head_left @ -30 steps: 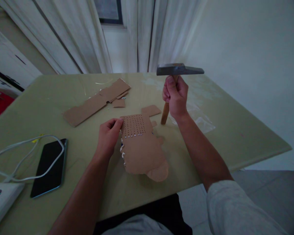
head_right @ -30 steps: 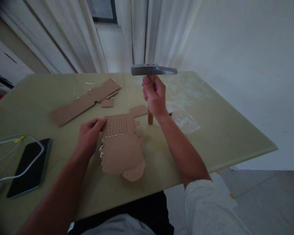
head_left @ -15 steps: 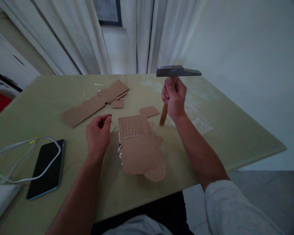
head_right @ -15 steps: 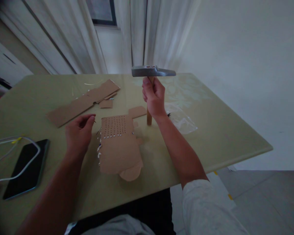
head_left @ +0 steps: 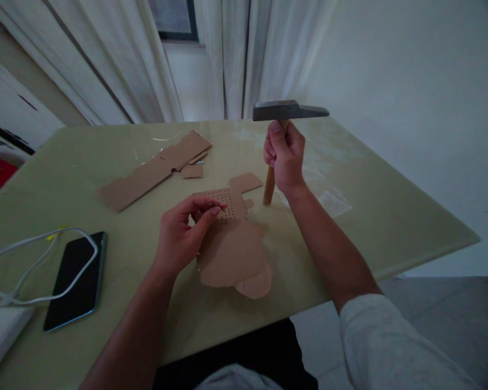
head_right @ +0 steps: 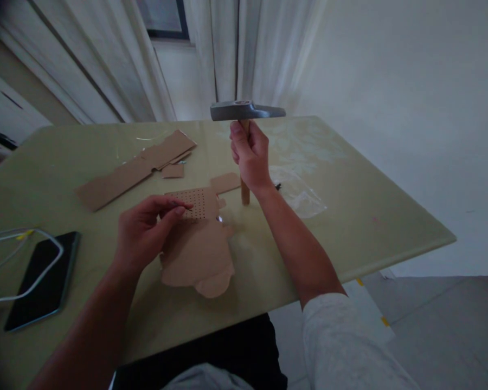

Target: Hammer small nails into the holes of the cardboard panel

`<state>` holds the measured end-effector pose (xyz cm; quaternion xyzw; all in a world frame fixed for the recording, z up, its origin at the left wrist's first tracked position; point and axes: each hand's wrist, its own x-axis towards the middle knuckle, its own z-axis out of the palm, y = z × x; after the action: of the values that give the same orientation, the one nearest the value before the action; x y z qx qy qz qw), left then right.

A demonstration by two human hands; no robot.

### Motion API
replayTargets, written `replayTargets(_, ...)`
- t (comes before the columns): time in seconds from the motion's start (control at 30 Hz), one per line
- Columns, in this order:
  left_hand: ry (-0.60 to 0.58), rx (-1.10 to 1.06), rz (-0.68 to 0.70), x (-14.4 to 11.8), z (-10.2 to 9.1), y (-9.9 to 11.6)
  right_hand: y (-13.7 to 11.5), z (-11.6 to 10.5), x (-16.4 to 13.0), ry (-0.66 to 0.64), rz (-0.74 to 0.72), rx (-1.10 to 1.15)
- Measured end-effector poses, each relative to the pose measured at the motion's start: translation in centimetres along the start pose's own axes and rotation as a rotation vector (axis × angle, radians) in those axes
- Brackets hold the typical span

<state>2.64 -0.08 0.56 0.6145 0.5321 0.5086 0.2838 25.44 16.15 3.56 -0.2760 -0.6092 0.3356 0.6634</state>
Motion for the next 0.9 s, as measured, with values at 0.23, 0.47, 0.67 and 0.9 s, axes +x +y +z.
replayTargets(0.23,-0.152,0.032,-0.04,-0.13,0.46,0.56,-0.02,0.45,-0.08,-0.019,0.008,0.029)
replayTargets(0.47,-0.166,0.055,-0.011,-0.18,0.47,0.43,-0.07,0.63,-0.09,-0.005,0.008,0.041)
replayTargets(0.67,-0.173,0.061,-0.015,-0.23,0.78,0.67,-0.09,0.65,-0.11,-0.022,0.028,0.042)
replayTargets(0.9,-0.155,0.023,-0.053,-0.37,1.04,0.45,-0.58,0.82,-0.46,-0.06,0.003,0.02)
